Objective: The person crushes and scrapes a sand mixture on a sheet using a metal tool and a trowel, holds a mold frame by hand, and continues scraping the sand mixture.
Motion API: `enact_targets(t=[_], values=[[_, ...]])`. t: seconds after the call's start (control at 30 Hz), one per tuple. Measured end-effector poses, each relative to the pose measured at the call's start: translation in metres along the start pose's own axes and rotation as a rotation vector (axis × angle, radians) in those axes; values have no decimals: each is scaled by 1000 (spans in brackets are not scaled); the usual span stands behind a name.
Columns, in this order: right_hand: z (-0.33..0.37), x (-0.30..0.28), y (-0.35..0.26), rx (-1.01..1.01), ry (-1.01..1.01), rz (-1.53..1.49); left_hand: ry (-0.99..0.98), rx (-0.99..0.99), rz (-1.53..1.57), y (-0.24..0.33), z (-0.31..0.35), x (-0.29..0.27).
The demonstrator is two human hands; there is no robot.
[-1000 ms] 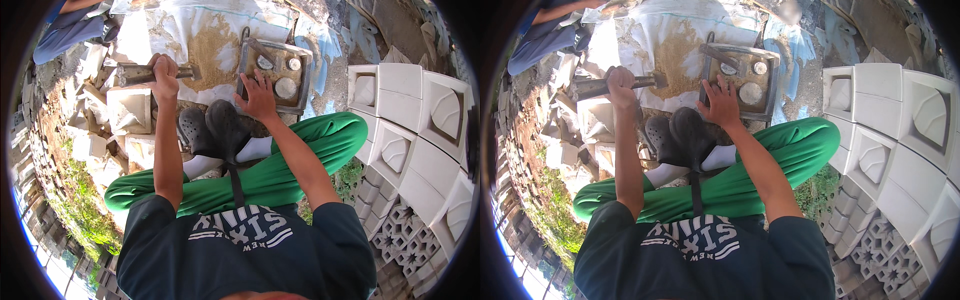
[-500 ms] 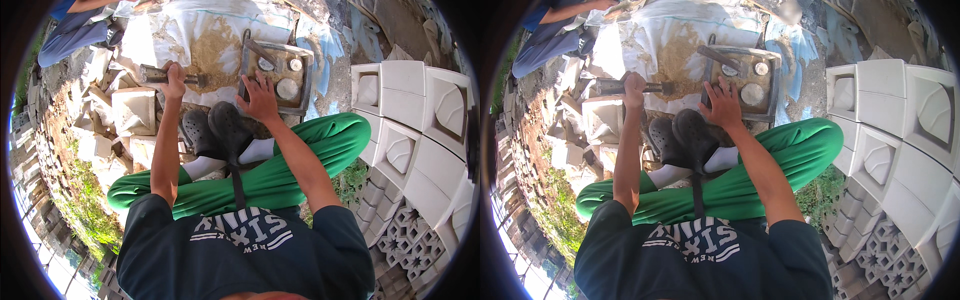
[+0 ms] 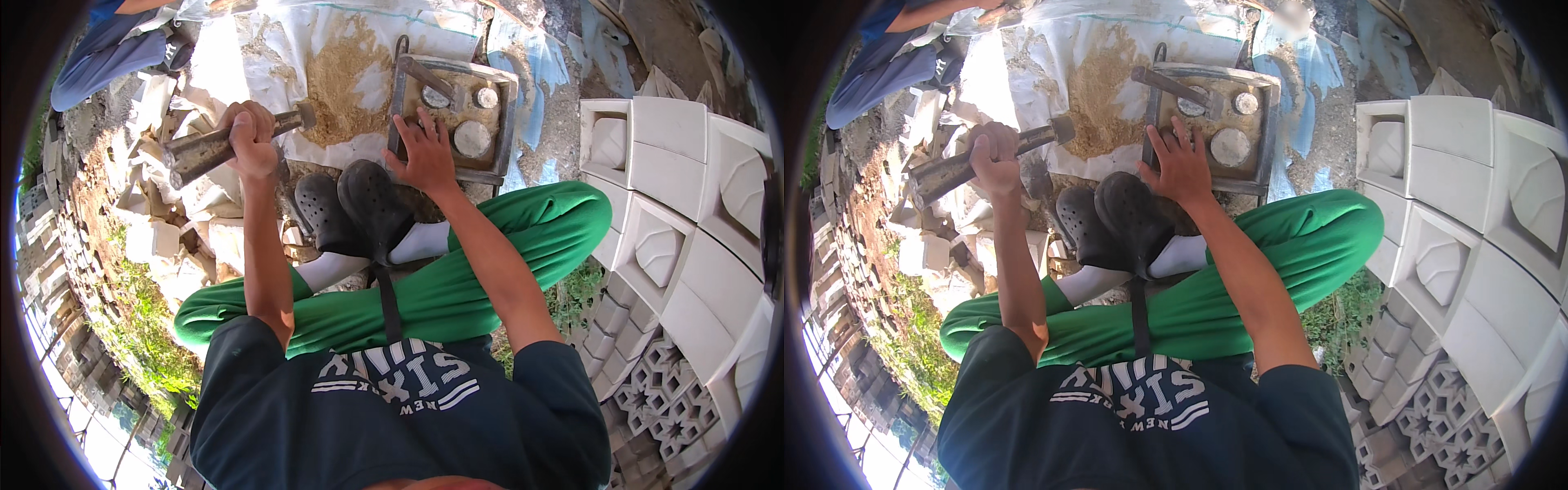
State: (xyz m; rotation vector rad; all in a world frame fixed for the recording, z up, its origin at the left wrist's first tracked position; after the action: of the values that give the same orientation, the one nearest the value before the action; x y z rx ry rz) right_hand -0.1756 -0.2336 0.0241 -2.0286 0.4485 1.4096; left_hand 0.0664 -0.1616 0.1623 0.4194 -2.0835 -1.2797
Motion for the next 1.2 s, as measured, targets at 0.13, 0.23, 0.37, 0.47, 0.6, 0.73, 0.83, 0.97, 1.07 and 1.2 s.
enact_targets(t=[0.13, 0.23, 0.37, 0.47, 0.6, 0.73, 0.83, 0.97, 1.07, 1.2], values=[[-7, -3, -11, -22, 13, -7, 138, -31, -83, -54, 21, -41], [-4, 1, -10, -5, -37, -4, 175, -102, -64, -65, 16, -43], [2, 1, -4, 14, -33, 0, 103, -79, 57, -15, 6, -6], [-9, -9, -6, -22, 15, 23, 115, -42, 21, 7, -4, -1], [-5, -1, -15, -41, -3, -2, 363, -86, -71, -65, 15, -58], [-1, -3, -3, -1, -21, 19, 289, -135, -11, -47, -9, -27], [-14, -9, -2, -28, 35, 8, 233, -68, 13, -9, -13, -11], [-8, -2, -16, -10, -57, 8, 329, -33, -1, -44, -1, -41], [-6, -7, -17, -33, -29, -6, 381, -87, -57, -69, -4, -45], [-3, -7, -6, -6, -45, 32, 374, -82, -21, -37, -9, -27]])
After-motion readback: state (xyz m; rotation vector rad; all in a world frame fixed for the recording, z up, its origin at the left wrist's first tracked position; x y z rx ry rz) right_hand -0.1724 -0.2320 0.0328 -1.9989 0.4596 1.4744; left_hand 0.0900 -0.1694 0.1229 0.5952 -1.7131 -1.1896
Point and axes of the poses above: each hand's wrist, its own z-axis away from the middle knuckle, its own x-axis out of the palm, y = z × x, the point moved 7 cm from there along -z, towards the middle knuckle, and after that the axes turned 5 degrees about z, right-handed, at the moved point
